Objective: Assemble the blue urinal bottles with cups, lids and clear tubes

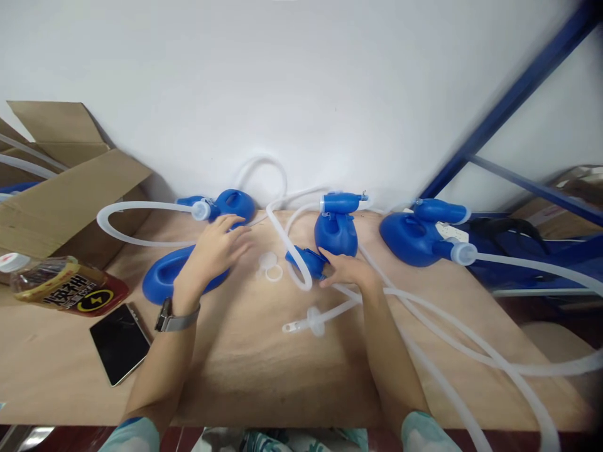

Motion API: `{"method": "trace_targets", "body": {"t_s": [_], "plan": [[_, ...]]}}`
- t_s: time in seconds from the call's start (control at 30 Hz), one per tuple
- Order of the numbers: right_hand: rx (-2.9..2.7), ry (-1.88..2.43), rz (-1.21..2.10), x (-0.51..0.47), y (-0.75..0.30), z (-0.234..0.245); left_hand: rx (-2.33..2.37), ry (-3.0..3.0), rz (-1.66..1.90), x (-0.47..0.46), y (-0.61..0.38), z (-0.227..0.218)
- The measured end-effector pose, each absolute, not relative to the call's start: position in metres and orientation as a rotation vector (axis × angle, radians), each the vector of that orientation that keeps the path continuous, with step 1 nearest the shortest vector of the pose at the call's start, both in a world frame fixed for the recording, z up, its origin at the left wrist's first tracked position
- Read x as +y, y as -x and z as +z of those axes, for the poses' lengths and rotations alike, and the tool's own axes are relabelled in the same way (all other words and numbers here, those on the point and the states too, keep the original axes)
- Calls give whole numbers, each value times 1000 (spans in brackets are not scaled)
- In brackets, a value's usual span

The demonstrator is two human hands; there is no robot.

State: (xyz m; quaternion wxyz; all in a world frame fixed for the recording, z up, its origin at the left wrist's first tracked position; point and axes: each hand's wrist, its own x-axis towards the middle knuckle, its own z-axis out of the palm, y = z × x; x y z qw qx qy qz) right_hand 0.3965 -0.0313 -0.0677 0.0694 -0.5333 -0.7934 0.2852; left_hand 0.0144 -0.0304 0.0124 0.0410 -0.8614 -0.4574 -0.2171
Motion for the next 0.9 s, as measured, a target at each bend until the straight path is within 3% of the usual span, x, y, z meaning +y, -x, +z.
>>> {"method": "trace_targets", "body": {"t_s": [0.13, 0.23, 0.5, 0.57, 0.73, 0.8, 0.9], "plan": [[-2399, 1393, 1156, -24, -407, -60, -1308, 2960, -479, -33, -53, -4], [-2329, 1251, 1128, -27, -405, -41, -1268, 3084, -487, -31, -75, -24], [-2161, 969, 1106, -49, -376, -2, -1239, 2817, -1314, -26, -80, -26], [-2096, 993, 979, -50, -368, 2, -1319, 2687, -1466, -24, -76, -23], [-1962, 1040, 247, -66, -349, 17, -1657, 2359, -1568, -26, -73, -16], [-1961, 1044, 334, -71, -342, 19, -1795, 2256, -1563, -29, -73, -9], [-1843, 1151, 741, -63, -332, 8, -1978, 2200, -1482, -34, -73, 2]]}}
